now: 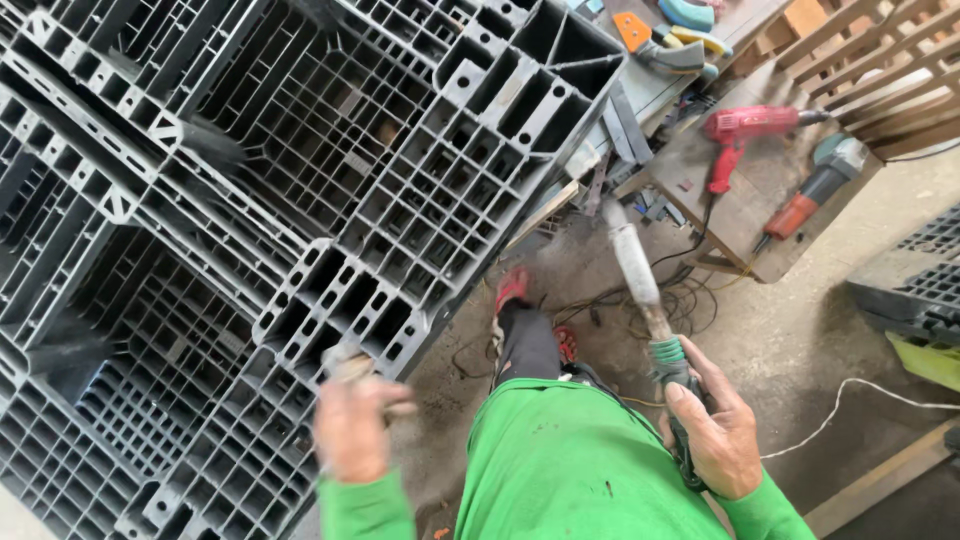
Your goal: The person uses a soldering iron to melt and smooth the edges of a black plastic crate. They hold the crate steady with one hand while applying the tool to specific grid sections. The person also uses pliers to adjust parts of the crate during the process.
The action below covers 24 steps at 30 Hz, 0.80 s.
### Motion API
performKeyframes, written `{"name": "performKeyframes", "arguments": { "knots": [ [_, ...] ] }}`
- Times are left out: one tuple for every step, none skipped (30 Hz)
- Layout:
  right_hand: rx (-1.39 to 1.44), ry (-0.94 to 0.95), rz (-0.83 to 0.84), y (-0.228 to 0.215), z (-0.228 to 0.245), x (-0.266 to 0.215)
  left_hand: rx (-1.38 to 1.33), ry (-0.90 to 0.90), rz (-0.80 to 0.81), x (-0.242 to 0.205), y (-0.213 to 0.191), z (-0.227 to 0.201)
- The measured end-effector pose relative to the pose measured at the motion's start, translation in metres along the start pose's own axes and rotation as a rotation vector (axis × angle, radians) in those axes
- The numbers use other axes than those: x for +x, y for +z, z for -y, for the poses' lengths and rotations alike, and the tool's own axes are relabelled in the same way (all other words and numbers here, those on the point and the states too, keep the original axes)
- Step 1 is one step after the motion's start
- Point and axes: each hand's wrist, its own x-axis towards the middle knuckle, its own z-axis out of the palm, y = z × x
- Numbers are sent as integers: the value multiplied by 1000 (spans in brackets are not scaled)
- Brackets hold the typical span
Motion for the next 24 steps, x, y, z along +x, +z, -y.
{"name": "performKeyframes", "arguments": {
  "knots": [
    [29,2,-33,-1,4,6,-58,-62,88,-1,39,12],
    [60,2,-66,-2,7,14,-68,-111,308,3,73,21],
    [91,1,-100,-3,10,22,-37,-164,526,11,103,30],
    [94,-11,-129,-6,14,29,40,-67,722,21,140,45],
    [96,-23,-158,-10,18,37,-209,-338,734,33,187,65],
    [100,-34,-193,-14,20,44,-218,-445,791,47,226,83],
    [100,-51,-223,-17,22,51,-348,-541,797,60,265,102],
    [99,-69,-256,-21,24,59,-479,-638,800,76,304,121],
    [97,-87,-288,-24,26,68,-469,-649,762,95,342,138],
    [105,-75,-327,-25,28,75,-459,-668,724,113,377,154],
    [113,-62,-365,-26,28,83,-480,-618,663,131,411,168],
    [113,-41,-398,-29,29,88,-506,-574,590,146,442,180],
    [124,-41,-430,-30,30,94,-484,-567,520,164,471,189],
    [136,-39,-453,-31,30,102,-458,-555,443,185,495,194],
    [149,-38,-477,-32,31,108,-359,-525,360,202,517,194],
    [161,-7,-469,-33,32,114,-257,-492,280,219,534,193],
    [173,24,-462,-35,33,119,-291,-340,219,233,545,190],
    [188,52,-458,-35,33,125,-322,-184,165,244,554,184],
    [194,50,-479,-35,34,131,-352,-28,112,250,558,178],
    [200,45,-504,-35,34,137,-196,42,164,249,557,170],
    [205,41,-528,-34,34,141,-41,112,216,243,550,163],
    [195,58,-508,-37,36,146,111,184,262,234,539,155],
    [184,76,-487,-39,38,149,180,176,378,219,523,147],
    [173,88,-465,-41,40,154,245,173,492,202,508,139]
  ]
}}
